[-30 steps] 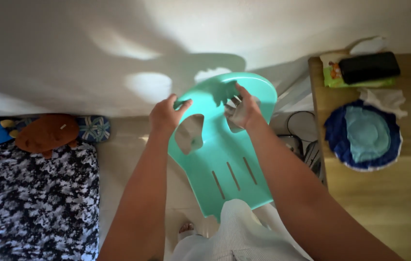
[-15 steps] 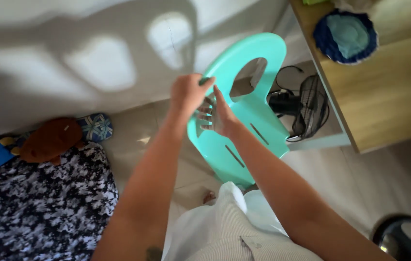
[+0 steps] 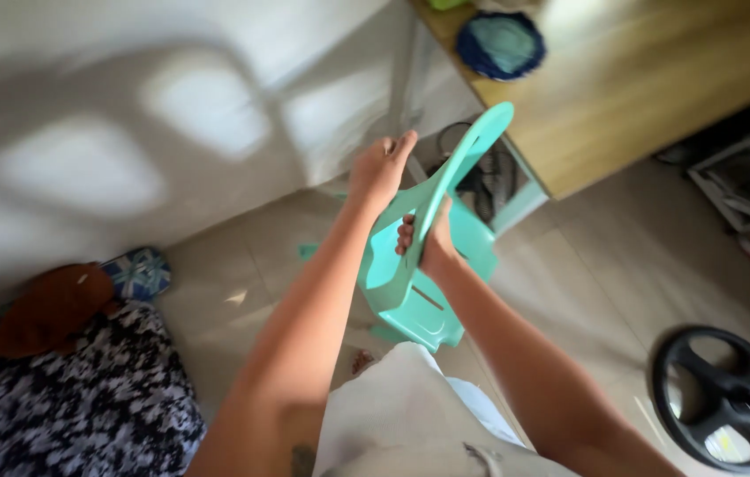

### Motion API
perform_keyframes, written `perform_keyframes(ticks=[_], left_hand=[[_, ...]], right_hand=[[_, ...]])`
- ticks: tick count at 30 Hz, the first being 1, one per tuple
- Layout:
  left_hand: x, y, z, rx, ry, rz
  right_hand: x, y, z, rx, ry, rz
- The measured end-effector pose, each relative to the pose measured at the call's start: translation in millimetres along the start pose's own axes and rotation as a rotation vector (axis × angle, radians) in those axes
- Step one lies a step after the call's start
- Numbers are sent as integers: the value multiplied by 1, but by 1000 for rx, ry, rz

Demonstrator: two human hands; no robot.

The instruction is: Tidying a room by wiping a desk, moving a chair, and making the bed.

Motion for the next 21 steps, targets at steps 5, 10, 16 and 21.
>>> perform_keyframes(ticks=[5,10,16,21], left_hand=[[-98,-48,-64,94,-90,244],[-174,-97,-123,177,-370,334],[-216,-138,-148,137,-60,408],[-182,-172,-166,190,39,176]], right_hand=[[80,-71,16,-64,11,134],[146,-135,19,-116,13,158],[201,-186,17,-171,-42,175],[217,-219,33,-245,-306,212]])
Point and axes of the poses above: each hand's wrist, its own y-axis towards the middle knuckle, its own x-axis out of the back of the hand, z = x × y, the point moved 8 cm from there along y, towards the middle knuckle, and after that the axes turned 13 degrees about y, right-handed, at the moved point
